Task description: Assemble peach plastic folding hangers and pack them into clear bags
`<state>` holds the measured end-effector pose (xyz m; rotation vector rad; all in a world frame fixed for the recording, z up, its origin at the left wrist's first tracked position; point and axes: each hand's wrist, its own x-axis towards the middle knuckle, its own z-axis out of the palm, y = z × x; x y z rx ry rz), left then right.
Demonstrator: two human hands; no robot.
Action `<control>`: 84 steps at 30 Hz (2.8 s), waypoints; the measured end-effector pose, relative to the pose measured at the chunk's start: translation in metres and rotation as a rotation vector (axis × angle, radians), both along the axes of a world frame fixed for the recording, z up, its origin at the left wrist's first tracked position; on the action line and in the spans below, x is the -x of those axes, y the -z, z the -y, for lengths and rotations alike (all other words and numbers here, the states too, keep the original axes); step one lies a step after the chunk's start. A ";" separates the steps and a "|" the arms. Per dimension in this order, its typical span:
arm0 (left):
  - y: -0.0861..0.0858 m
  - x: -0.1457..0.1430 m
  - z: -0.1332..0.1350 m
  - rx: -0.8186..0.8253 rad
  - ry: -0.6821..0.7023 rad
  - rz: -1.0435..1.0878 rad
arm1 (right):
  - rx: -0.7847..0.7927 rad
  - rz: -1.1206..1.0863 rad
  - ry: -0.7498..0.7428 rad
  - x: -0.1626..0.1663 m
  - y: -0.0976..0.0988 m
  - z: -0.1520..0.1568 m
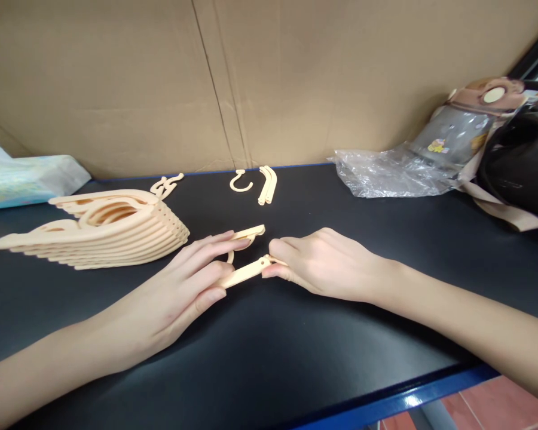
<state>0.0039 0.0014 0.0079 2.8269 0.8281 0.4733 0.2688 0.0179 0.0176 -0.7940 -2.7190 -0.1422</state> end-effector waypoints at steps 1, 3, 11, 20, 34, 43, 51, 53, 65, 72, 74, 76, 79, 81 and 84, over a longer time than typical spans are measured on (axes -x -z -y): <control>0.000 0.000 0.000 0.002 0.005 0.008 | -0.028 0.008 -0.006 0.000 0.000 0.000; 0.001 0.001 0.000 0.007 0.008 0.022 | -0.077 0.028 -0.015 0.000 0.001 0.001; -0.005 -0.002 0.001 0.047 0.005 0.017 | -0.214 0.093 -0.020 -0.001 -0.002 0.000; -0.005 0.000 0.000 0.054 0.039 0.037 | 0.173 -0.095 -0.028 0.000 -0.004 0.001; -0.001 0.001 0.000 0.024 0.053 0.021 | 0.705 -0.313 -0.110 0.000 -0.005 -0.004; -0.003 0.000 0.000 -0.012 0.057 -0.007 | 0.690 -0.244 -0.084 0.000 -0.007 -0.002; -0.001 -0.002 0.002 0.000 0.067 0.015 | 0.614 -0.182 -0.085 0.003 -0.007 0.002; -0.001 -0.002 0.002 -0.001 0.058 0.016 | 0.597 -0.223 -0.083 0.004 -0.007 0.002; -0.001 -0.002 0.001 -0.028 -0.010 0.049 | 0.681 -0.339 0.014 0.002 -0.003 -0.001; -0.001 -0.001 0.000 -0.058 0.011 0.026 | 0.698 -0.312 0.005 0.004 -0.003 0.000; -0.001 -0.001 0.000 -0.063 0.003 0.022 | 0.666 -0.281 0.011 0.004 -0.004 0.000; 0.000 -0.002 0.000 -0.066 -0.002 0.008 | 0.614 -0.238 0.025 0.004 -0.005 0.001; 0.000 -0.002 0.001 -0.053 -0.007 -0.011 | 0.509 -0.164 0.055 0.003 -0.005 0.002; -0.001 -0.002 0.001 -0.047 0.000 -0.010 | 0.438 -0.120 0.070 0.002 -0.005 0.002; -0.001 -0.003 0.000 -0.056 0.015 0.012 | 0.342 -0.070 0.084 0.001 -0.004 0.003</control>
